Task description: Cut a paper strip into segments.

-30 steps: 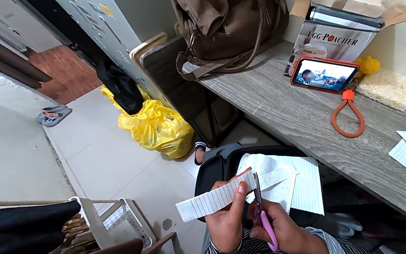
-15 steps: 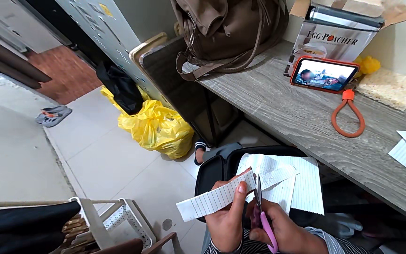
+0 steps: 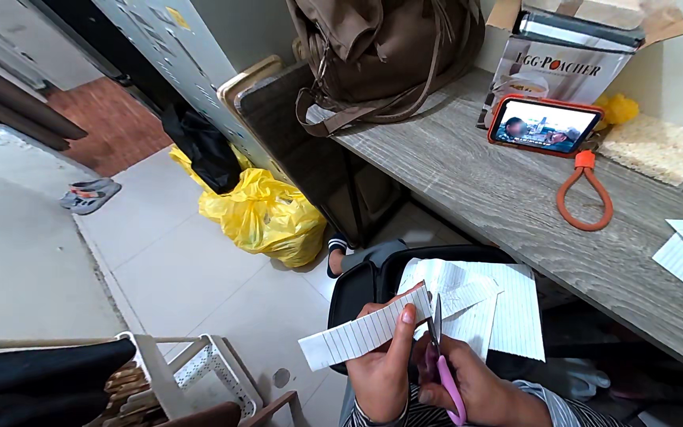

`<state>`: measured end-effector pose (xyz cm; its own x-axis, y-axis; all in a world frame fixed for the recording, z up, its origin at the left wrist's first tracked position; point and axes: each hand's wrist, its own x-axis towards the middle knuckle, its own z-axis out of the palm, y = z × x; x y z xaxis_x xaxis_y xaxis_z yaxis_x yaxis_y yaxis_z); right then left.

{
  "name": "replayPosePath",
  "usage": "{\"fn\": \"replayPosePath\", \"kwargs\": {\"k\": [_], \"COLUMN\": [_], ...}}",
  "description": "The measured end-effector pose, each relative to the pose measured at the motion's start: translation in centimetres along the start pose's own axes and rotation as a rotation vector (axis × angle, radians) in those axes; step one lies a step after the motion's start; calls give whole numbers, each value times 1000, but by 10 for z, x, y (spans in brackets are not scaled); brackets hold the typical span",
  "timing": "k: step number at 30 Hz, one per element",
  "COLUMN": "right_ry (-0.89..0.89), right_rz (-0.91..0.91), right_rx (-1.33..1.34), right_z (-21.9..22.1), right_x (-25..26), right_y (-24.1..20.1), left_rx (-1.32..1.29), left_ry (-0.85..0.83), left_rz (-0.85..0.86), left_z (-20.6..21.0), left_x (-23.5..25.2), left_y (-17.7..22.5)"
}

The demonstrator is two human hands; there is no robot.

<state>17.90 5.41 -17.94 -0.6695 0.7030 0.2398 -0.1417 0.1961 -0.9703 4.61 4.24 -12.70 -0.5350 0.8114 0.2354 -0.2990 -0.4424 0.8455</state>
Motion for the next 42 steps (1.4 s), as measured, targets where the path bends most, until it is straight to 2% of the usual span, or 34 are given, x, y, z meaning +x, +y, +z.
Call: {"fn": "replayPosePath", "kwargs": {"k": [11,19,31,36,42], "right_ry": [69,4,70,18,52], "right_rz": [-35,-3,-22,-10,-33], "right_rx": [17,-3,14,-25,-32], "right_z": [0,-1,0,1,1], "right_x": [0,0,-1,-1,0], "right_y": [3,0,1,0,-1], "left_rx": [10,31,7,19,18], "left_ry": [-9,7,-21,-21,-15], "left_rz": [18,6,12,14,18], "left_z": [-3,-1,-4,-2,-3], "left_x": [1,0,1,-1,-1], "left_y": [-1,0,1,3,1]}}
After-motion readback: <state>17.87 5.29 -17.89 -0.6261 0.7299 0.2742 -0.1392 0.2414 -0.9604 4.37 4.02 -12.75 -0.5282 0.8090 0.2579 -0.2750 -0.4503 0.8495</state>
